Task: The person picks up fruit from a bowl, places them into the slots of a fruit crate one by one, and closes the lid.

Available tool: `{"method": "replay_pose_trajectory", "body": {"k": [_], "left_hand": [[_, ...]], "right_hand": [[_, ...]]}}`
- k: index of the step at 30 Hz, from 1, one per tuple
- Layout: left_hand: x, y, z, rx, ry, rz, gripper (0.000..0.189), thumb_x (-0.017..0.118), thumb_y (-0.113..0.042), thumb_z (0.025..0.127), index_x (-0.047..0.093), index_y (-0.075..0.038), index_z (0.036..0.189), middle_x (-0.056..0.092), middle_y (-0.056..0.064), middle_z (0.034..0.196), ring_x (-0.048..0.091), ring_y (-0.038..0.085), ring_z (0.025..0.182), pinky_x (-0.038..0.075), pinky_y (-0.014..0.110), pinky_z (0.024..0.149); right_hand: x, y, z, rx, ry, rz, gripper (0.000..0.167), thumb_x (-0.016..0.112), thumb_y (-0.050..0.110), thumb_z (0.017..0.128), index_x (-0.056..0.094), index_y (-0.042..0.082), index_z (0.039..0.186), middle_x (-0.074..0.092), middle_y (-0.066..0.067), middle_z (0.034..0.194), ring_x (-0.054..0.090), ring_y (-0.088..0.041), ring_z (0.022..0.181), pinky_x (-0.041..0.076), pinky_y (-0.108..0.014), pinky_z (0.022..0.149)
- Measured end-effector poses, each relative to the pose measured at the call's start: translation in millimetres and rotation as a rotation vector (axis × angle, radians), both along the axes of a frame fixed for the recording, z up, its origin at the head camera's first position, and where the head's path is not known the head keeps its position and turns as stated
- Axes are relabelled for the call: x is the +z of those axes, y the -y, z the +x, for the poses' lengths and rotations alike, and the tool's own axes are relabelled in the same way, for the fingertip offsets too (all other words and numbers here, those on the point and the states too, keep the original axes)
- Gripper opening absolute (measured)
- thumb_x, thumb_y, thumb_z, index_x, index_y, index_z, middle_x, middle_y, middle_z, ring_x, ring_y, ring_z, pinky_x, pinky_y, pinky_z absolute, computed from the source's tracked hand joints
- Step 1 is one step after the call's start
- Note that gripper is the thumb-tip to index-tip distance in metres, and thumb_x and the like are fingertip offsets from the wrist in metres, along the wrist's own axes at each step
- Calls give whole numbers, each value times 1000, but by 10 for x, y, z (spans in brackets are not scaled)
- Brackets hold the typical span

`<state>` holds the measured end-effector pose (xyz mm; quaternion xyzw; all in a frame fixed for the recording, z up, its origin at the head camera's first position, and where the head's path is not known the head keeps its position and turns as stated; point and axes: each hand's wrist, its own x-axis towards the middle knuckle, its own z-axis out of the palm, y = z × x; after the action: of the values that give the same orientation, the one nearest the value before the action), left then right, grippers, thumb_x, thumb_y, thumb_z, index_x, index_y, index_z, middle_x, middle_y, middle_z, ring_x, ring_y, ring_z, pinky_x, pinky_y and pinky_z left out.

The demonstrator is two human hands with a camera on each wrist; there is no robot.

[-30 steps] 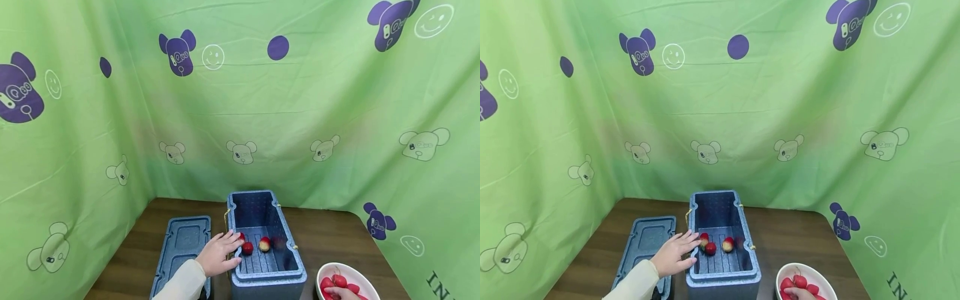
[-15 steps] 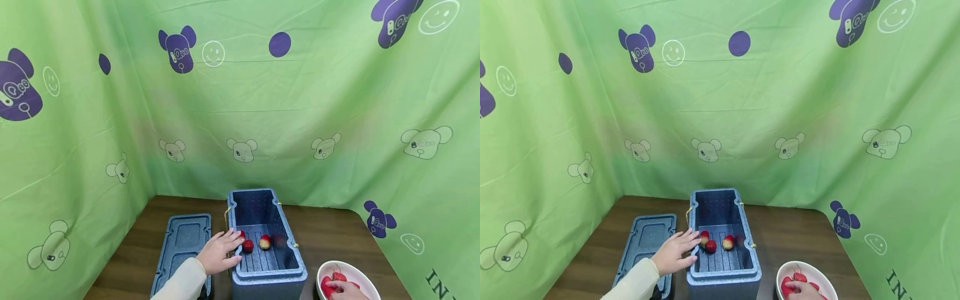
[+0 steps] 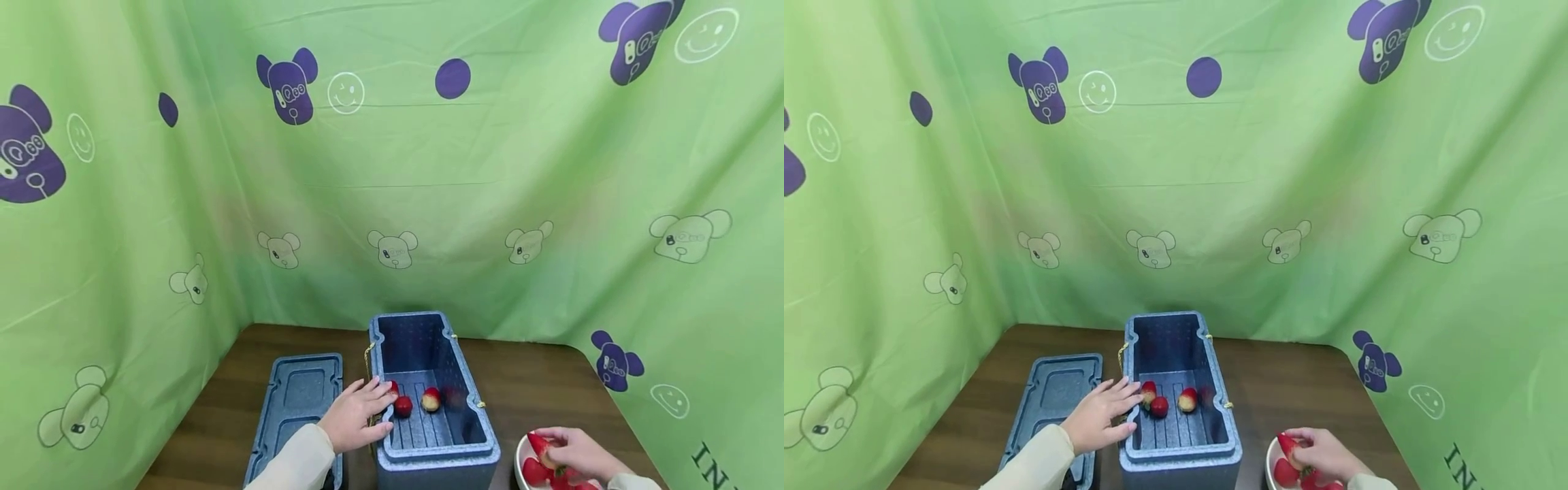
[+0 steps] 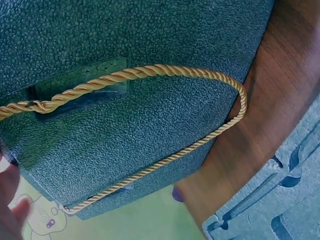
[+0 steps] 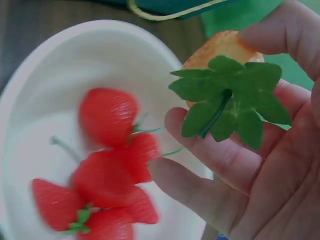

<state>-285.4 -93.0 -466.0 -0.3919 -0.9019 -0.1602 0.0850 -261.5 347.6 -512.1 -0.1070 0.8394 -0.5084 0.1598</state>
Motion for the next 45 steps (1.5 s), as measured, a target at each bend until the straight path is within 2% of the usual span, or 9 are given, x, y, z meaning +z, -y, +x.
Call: {"method": "replay_pose_trajectory", "body": {"k": [4,8,13,18,26,30,37,42,45], "left_hand": [[-20,-9,0,-20,-54,-2,48,51,-40,94,60,-13,132,52,3,139,42,25,133,32,51,106],[-25,-14,-9,-35,-99,-13,49,50,-41,94,61,-12,131,53,4,139,44,26,132,34,49,105],[-51,8,8,-43,-93,-40,50,47,-41,95,59,-11,133,52,5,140,44,27,132,35,49,104],[-55,20,4,-18,-95,-40,49,48,-42,95,59,-13,133,52,2,140,43,24,133,36,48,104],[-34,-11,-19,-25,-54,-38,49,49,-43,95,59,-15,134,51,1,140,43,25,133,37,49,103],[-48,-20,-17,-30,-50,-25,49,48,-43,95,59,-15,133,52,1,140,43,25,133,37,48,102],[-97,27,3,-26,-65,32,47,53,-37,93,62,-10,129,54,4,138,46,28,130,38,51,101],[-84,-4,-24,-38,-89,41,46,53,-38,93,62,-11,129,54,4,137,46,27,130,39,50,100],[-56,20,-36,-27,-61,18,47,52,-39,94,61,-13,131,53,3,139,44,26,132,38,50,101]], "right_hand": [[143,-13,-56,-10,48,-16,57,54,4,79,38,-24,126,64,-17,95,60,-23,76,55,-45,60],[309,22,-125,4,37,-4,58,56,6,81,36,-23,128,64,-19,100,60,-24,81,56,-42,63],[523,151,-229,51,-18,-27,58,59,7,85,36,-22,130,62,-22,106,59,-21,83,54,-33,63],[748,334,-412,110,-34,-82,60,58,3,84,32,-22,131,60,-20,110,60,-17,81,54,-32,61],[1093,615,-670,146,-42,-51,61,61,6,84,35,-19,133,60,-17,109,59,-15,80,53,-33,60],[1144,727,-758,157,-23,-83,60,62,6,85,35,-19,133,59,-16,110,59,-16,82,53,-33,61],[1094,986,-888,159,4,-134,61,63,6,85,36,-20,133,61,-11,108,59,-12,81,51,-29,62],[1108,1185,-1001,177,-51,-118,60,64,4,81,40,-20,131,64,-13,105,59,-12,84,52,-28,69],[1123,1359,-1073,195,-72,-99,59,63,3,80,43,-20,130,64,-19,107,59,-13,85,52,-28,73]]}}
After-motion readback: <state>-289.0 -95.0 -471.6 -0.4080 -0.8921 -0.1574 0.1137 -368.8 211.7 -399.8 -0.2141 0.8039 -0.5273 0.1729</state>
